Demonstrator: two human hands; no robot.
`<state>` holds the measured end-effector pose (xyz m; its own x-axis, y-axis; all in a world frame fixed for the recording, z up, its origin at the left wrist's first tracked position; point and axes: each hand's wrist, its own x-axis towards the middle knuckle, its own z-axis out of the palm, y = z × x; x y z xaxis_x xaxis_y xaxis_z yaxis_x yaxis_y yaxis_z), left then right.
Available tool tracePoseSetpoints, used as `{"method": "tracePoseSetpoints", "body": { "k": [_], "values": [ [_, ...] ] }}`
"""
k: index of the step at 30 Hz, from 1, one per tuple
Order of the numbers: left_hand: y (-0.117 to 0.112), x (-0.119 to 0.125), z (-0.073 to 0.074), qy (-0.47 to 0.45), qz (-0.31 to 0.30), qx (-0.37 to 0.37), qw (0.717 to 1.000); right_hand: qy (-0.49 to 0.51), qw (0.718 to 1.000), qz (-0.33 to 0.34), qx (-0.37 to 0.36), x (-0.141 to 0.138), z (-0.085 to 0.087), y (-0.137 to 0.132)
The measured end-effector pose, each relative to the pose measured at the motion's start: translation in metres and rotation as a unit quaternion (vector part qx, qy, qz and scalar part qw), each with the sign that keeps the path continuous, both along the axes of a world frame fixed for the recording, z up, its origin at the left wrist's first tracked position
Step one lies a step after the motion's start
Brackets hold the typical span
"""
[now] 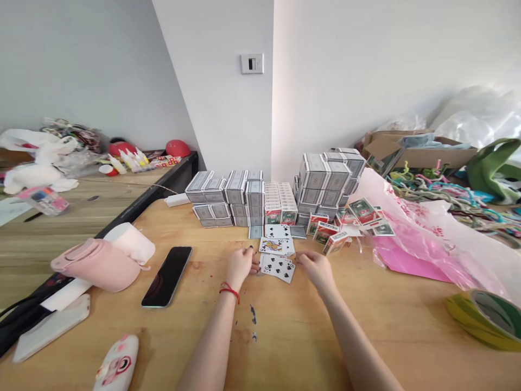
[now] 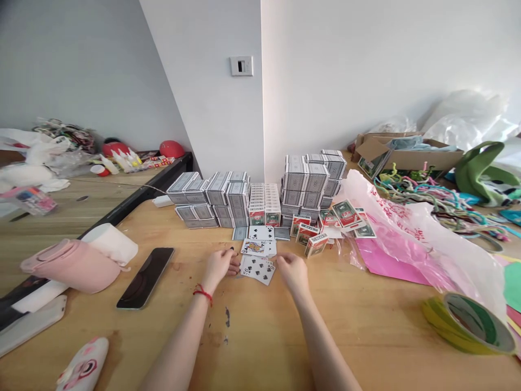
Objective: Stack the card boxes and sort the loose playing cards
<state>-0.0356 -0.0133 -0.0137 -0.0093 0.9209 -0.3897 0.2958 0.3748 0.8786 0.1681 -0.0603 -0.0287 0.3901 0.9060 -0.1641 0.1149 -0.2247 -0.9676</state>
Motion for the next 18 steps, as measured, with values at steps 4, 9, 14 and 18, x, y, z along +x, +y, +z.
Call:
{"method": "tracePoseSetpoints", "body": {
  "k": [4, 9, 14, 18],
  "values": [
    [0.003, -0.021, 0.006, -0.108, -0.063, -0.109, 0.986, 0.318, 0.942, 0.083, -0.074, 0.023, 0.010, 0.001],
    [0.002, -0.031, 0.007, -0.159, -0.147, -0.137, 0.967, 0.426, 0.891, 0.128, -0.089, 0.025, 0.011, 0.001],
    [0.000, -0.025, 0.004, -0.141, -0.170, -0.124, 0.967, 0.437, 0.892, 0.099, -0.067, 0.017, 0.007, 0.001],
    [-0.003, -0.014, -0.001, -0.092, -0.165, -0.108, 0.976, 0.402, 0.909, 0.098, -0.046, 0.011, 0.006, 0.000]
  ]
}}
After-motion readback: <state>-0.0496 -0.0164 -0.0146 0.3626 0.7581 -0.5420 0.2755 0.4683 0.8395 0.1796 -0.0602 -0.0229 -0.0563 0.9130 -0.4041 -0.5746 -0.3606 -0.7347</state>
